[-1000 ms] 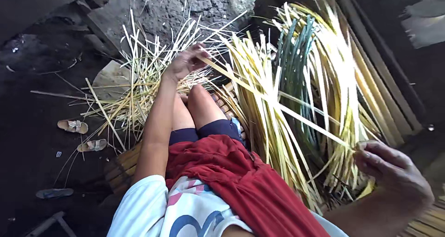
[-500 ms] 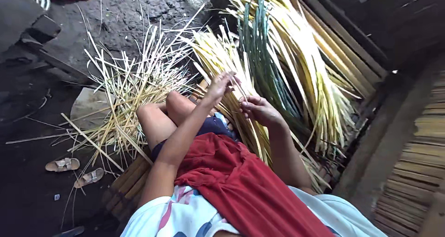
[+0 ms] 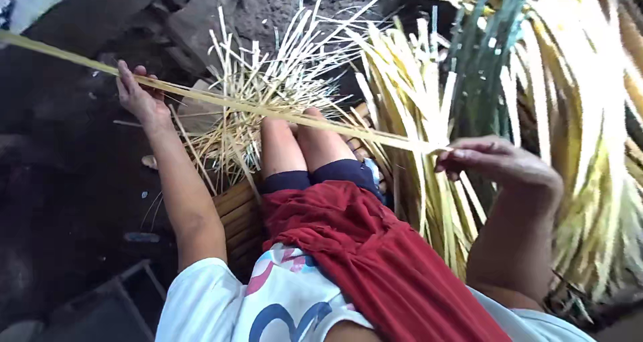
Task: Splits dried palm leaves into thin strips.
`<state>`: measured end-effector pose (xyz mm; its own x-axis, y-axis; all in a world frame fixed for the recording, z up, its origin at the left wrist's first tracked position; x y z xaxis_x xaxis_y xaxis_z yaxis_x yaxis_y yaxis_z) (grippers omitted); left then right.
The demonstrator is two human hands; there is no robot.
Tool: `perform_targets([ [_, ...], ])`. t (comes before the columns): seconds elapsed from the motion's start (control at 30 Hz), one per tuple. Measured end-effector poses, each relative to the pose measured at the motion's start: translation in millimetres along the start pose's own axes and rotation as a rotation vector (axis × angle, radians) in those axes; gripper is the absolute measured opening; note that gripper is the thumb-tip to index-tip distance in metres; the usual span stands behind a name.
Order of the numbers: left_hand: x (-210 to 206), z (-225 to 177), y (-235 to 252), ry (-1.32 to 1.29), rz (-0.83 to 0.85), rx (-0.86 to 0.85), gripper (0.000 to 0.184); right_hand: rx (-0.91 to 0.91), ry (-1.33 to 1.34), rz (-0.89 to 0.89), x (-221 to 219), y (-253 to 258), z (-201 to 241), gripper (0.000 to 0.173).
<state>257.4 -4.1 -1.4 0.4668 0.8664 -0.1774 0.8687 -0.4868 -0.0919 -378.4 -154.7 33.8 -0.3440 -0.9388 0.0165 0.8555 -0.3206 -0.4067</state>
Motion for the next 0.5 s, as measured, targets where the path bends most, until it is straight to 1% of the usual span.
perform_targets([
  [0.03,27.8,-0.3,-3.8,0.002,-0.057,-0.001,0.031,0.047,-0.063,-0.005,9.3,20.2,17.0,0.028],
  [0.1,75.7,5.1,-15.6,0.016,-0.12,0.023,0.035,0.1,-0.095,-0.129,30.7,61.9,50.2,0.025],
  [0.17,111.3,12.0,-31.5,-0.011,-0.154,0.06,0.034,0.178,0.059,-0.352,53.5,112.1,83.3,0.021],
  [0.23,141.4,23.2,-49.7,-0.079,-0.243,0.066,0.029,0.237,0.215,-0.579,70.2,164.7,109.8,0.019],
  [0.27,154.1,30.6,-60.1,-0.114,-0.292,0.072,0.027,0.236,0.19,-0.653,71.6,189.6,119.7,0.02],
  [0.3,165.8,38.2,-69.7,-0.155,-0.338,0.079,0.026,0.216,0.06,-0.666,71.0,214.4,124.7,0.025],
  [0.33,176.0,44.9,-79.4,-0.19,-0.385,0.089,0.026,0.156,-0.149,-0.63,69.0,238.4,126.6,0.029],
  [0.37,184.1,48.8,-89.2,-0.212,-0.423,0.097,0.027,0.047,-0.387,-0.576,68.5,259.7,124.4,0.035],
  [0.4,190.3,51.8,-97.9,-0.222,-0.45,0.103,0.027,-0.124,-0.625,-0.518,66.3,275.6,122.5,0.038],
  [0.43,192.3,53.8,-106.3,-0.234,-0.457,0.114,0.026,-0.294,-0.787,-0.476,62.9,286.3,120.8,0.038],
  [0.47,188.8,53.7,-113.0,-0.24,-0.449,0.124,0.024,-0.418,-0.882,-0.442,54.8,290.8,121.1,0.041],
  [0.5,179.1,51.3,-117.0,-0.241,-0.424,0.128,0.02,-0.47,-0.922,-0.415,46.3,293.5,121.4,0.048],
])
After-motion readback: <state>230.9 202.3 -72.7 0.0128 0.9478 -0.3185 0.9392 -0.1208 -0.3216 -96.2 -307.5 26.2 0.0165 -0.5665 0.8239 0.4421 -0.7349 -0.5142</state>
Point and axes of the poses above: each hand's wrist, its own y-axis towards the middle knuckle, its own x-axis out of the back of the hand, z = x × y, the point moved 5 cm from there along y, towards the middle knuckle, and after that the axes turned 13 degrees about z, right-handed, at the moved point
